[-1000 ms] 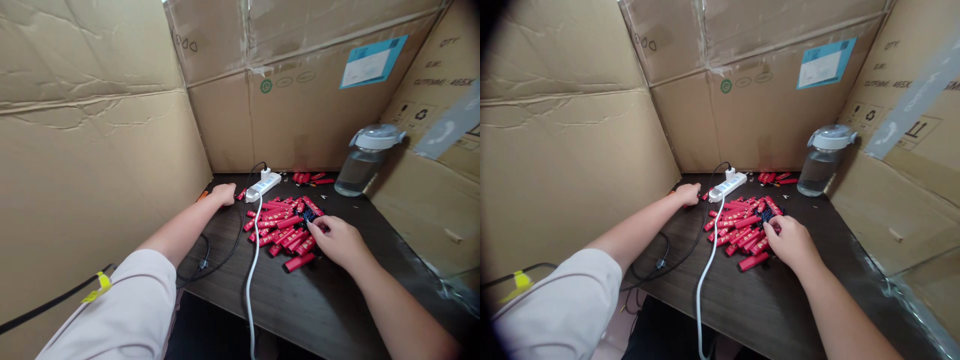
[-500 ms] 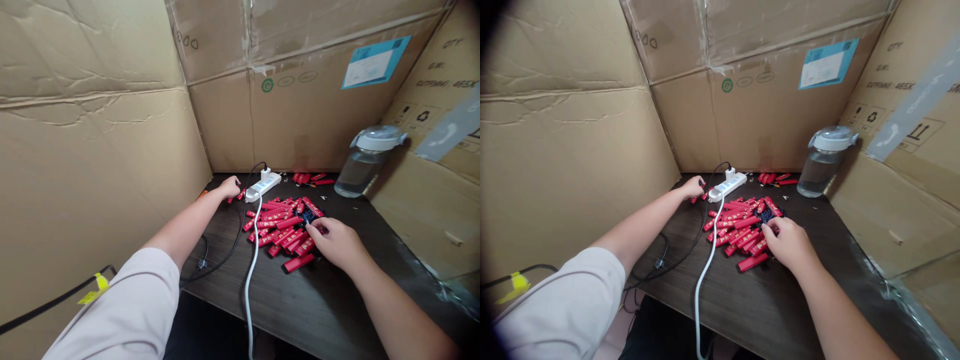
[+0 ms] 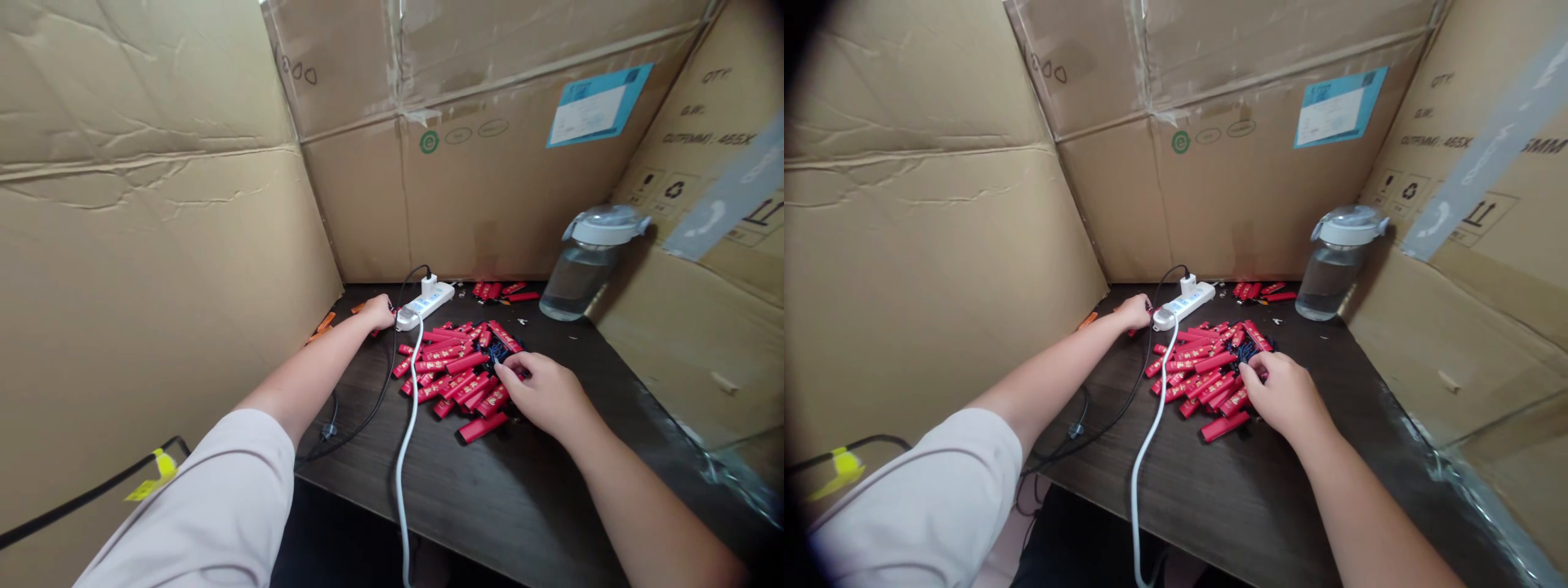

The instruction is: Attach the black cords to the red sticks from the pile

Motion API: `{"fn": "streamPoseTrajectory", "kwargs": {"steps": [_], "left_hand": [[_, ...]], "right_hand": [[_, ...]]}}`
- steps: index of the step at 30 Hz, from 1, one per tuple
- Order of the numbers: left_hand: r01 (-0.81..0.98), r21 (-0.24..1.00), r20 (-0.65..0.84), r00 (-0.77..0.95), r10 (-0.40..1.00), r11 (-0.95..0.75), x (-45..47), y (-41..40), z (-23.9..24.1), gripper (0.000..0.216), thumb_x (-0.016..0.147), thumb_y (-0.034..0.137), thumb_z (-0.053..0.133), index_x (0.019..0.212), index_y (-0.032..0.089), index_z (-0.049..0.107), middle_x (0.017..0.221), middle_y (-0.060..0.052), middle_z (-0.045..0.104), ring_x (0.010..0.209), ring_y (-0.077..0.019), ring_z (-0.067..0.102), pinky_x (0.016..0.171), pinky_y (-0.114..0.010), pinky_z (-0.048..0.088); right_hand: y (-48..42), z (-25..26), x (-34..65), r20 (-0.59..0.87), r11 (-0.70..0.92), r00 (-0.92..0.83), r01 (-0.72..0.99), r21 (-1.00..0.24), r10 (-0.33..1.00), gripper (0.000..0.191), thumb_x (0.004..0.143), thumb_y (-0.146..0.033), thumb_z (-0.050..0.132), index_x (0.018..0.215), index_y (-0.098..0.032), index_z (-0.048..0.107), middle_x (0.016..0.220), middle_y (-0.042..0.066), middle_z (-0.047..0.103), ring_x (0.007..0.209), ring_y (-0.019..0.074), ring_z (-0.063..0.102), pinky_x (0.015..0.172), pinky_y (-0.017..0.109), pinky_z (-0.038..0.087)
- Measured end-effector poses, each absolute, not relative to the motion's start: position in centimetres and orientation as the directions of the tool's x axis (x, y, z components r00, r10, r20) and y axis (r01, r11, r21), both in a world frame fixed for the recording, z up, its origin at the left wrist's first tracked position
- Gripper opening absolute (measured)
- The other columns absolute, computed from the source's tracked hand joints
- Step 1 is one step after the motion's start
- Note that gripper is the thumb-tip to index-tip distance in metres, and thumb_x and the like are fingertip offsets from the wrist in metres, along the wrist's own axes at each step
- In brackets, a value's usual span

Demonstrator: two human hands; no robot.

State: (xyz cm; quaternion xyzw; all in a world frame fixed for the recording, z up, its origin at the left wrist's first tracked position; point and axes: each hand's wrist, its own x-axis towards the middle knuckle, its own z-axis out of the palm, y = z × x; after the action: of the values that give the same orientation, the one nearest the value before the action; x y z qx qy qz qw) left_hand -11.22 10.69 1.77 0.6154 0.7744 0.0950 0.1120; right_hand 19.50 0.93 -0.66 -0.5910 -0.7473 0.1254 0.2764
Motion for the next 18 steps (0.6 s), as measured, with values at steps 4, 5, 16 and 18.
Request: {"fn": "streamPoseTrajectory", "kwargs": {"steps": [4, 5, 16, 18], "left_hand": [[0.923, 0.266, -0.029, -0.282, 0.959, 0.28, -11.4, 10.4, 1.8, 0.043, 0.065, 0.029, 0.076, 0.104, 0.023, 0.058, 0.11, -0.01, 0.067, 0.101, -0.0276, 0.064, 0.076, -0.031, 0.048], [0.917, 0.269, -0.023, -0.3, 0.954, 0.295, -11.6, 10.2, 1.8, 0.044, 0.065, 0.028, 0.077, 0.103, 0.023, 0.057, 0.109, -0.01, 0.068, 0.1, -0.0279, 0.064, 0.076, -0.032, 0.048], [0.806, 0.521, 0.268, -0.468, 0.842, 0.282, -13.9, 8.0, 4.8, 0.028, 0.078, 0.019, 0.065, 0.101, 0.018, 0.048, 0.105, -0.009, 0.064, 0.095, -0.0196, 0.06, 0.078, -0.03, 0.044], [0.799, 0.573, 0.371, -0.451, 0.811, 0.183, -12.6, 7.6, 6.1, 0.025, 0.083, 0.019, 0.06, 0.102, 0.017, 0.045, 0.106, -0.008, 0.062, 0.093, -0.0158, 0.057, 0.08, -0.029, 0.043]], "right_hand": [[0.9, -0.5, 19.5, 0.264, 0.276, -0.157, 0.817, -0.506, 0.952, 0.025, 0.08, -0.04, 0.053, 0.072, -0.022, 0.067, 0.073, 0.005, 0.067, 0.064, 0.0191, 0.06, 0.058, 0.028, 0.042], [0.9, -0.5, 19.5, 0.263, 0.275, -0.158, 0.82, -0.501, 0.952, 0.025, 0.08, -0.04, 0.052, 0.072, -0.022, 0.067, 0.073, 0.005, 0.067, 0.065, 0.0193, 0.06, 0.058, 0.029, 0.042], [0.8, 0.2, 19.7, 0.294, 0.216, -0.041, 0.776, -0.593, 0.955, 0.025, 0.078, -0.039, 0.054, 0.07, -0.02, 0.066, 0.07, 0.006, 0.068, 0.061, 0.0185, 0.059, 0.057, 0.028, 0.041], [0.9, 0.3, 19.9, 0.328, 0.208, 0.023, 0.732, -0.649, 0.945, 0.024, 0.076, -0.038, 0.055, 0.071, -0.018, 0.067, 0.066, 0.006, 0.067, 0.058, 0.0181, 0.058, 0.056, 0.028, 0.041]]}}
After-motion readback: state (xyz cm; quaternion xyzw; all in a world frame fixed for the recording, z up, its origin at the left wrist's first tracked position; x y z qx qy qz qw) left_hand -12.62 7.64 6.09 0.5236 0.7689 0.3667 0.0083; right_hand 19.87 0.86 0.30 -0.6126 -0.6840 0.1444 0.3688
